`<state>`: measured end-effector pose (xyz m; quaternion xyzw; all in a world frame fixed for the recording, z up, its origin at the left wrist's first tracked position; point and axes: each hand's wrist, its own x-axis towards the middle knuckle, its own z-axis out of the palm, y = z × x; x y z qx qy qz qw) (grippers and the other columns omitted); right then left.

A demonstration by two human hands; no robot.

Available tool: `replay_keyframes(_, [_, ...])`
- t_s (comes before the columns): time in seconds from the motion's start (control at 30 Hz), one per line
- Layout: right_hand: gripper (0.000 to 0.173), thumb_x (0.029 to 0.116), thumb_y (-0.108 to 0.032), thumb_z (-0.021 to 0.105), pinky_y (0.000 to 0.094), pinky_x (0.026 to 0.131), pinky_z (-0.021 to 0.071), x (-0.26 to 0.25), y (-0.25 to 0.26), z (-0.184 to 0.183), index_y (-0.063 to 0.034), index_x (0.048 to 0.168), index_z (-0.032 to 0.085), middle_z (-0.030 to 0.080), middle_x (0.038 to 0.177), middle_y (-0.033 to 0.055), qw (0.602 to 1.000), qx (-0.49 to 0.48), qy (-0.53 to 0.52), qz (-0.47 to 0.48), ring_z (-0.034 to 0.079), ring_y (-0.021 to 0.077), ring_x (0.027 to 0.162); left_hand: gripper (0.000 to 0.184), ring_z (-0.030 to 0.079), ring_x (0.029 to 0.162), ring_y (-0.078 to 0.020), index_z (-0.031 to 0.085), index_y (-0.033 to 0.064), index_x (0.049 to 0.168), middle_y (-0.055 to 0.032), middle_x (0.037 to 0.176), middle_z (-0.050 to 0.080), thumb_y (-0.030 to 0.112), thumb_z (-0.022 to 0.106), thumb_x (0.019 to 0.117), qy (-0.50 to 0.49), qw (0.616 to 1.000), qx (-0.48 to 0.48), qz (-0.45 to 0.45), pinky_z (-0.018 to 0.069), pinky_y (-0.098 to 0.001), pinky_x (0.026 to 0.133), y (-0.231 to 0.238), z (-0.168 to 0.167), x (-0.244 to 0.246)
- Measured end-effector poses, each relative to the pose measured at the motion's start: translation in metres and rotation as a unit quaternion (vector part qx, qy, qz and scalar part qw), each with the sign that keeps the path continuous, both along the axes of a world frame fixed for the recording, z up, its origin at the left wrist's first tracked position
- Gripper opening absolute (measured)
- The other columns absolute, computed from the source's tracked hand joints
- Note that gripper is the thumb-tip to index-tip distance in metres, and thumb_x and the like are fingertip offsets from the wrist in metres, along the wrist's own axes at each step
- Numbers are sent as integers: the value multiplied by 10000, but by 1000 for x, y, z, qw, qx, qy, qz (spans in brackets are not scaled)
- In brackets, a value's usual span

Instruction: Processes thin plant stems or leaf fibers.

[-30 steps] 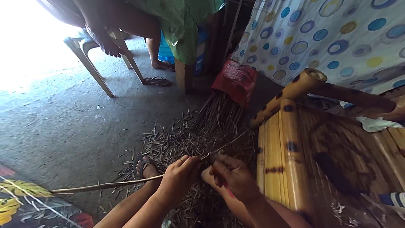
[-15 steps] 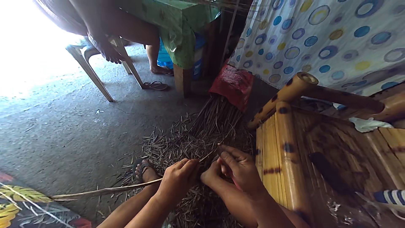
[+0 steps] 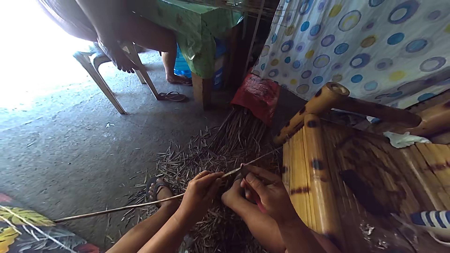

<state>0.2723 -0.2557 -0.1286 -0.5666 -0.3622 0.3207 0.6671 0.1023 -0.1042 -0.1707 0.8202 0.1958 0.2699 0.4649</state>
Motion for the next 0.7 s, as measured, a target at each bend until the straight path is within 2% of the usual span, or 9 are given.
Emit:
replay_keyframes(0.17, [268,1031,-48,559,230,526,561,-13,2,-10,31,1255,684,731,888,76,998,-37,-18,37,635,89,601,243,650,882,-23,768,132,1162,0,998,704,222,576,1041,-8,998,57,16,551,-196,810,0,5,-2])
replay_keyframes(0.33, [263,1031,-42,549,223,533,559,-9,6,-14,50,1236,685,726,869,65,998,-12,-56,-3,621,79,587,255,665,878,-44,771,127,1136,-12,987,713,239,561,1044,8,995,100,27,559,-218,811,-1,9,-4])
replay_keyframes(0.53, [298,1041,-41,512,243,514,537,6,6,-1,73,1278,654,705,832,98,998,3,0,-66,597,106,567,260,655,855,-38,770,124,1111,-9,956,700,239,547,1046,30,995,93,24,551,-202,790,0,14,-4])
replay_keyframes(0.7, [273,1038,-44,534,232,513,545,-10,8,-14,46,1252,679,721,864,85,1000,-14,8,15,616,93,581,268,639,823,-41,770,126,1098,1,912,679,256,540,1052,38,996,76,22,546,-207,765,-1,14,-3])
